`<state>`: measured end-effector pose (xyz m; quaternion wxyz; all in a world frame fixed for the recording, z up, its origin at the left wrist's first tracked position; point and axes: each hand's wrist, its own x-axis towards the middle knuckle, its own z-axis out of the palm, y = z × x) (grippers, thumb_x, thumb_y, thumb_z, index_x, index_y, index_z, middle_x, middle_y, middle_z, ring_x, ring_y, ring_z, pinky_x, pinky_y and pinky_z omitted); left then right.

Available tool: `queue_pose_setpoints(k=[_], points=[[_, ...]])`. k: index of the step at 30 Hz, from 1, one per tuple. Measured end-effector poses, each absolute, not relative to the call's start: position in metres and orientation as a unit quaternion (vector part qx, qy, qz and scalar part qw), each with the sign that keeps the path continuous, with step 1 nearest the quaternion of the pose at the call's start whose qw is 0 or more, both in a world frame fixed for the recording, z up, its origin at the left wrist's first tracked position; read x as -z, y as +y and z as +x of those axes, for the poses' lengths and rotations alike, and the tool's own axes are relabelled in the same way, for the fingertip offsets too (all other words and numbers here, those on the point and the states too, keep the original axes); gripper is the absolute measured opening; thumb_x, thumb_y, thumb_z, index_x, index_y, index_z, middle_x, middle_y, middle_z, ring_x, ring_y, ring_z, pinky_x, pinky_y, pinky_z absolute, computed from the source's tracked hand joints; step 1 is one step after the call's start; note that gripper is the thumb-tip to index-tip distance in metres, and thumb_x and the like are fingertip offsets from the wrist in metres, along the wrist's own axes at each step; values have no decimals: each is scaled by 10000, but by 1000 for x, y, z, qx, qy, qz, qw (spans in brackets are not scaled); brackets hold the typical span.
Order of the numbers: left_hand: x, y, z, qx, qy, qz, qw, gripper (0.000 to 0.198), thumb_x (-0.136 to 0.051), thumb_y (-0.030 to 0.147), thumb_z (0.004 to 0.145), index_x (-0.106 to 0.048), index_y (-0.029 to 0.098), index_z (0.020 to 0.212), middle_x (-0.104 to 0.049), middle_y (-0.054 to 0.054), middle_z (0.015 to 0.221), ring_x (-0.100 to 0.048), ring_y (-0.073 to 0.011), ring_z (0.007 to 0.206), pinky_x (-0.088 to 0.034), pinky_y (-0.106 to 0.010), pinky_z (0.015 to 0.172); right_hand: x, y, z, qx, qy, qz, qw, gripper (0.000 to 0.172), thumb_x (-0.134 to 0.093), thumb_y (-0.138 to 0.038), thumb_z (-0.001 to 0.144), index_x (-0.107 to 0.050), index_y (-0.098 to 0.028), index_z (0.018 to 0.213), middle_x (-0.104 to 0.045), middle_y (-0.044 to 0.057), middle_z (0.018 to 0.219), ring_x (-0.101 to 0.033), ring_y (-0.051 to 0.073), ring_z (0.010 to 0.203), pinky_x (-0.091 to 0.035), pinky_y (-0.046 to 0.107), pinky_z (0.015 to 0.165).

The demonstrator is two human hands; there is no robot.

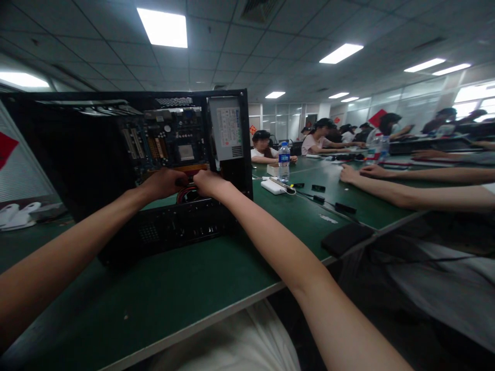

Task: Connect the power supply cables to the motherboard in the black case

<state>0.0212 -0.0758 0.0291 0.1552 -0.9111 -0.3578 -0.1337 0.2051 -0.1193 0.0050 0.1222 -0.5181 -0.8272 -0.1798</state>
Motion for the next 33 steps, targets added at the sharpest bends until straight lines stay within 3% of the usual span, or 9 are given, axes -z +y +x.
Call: queue_pose_setpoints(k=[33], points=[[-26, -74, 22, 126, -385, -895, 189, 229, -599, 232, 794, -784, 198, 925, -773, -69, 877, -698, -215, 804, -454, -274, 669, -4, -122, 204, 206, -824, -512, 131, 275, -591, -159, 882, -731, -61, 1097, -704, 234, 1133, -691, 307, 1044, -543, 340, 849]])
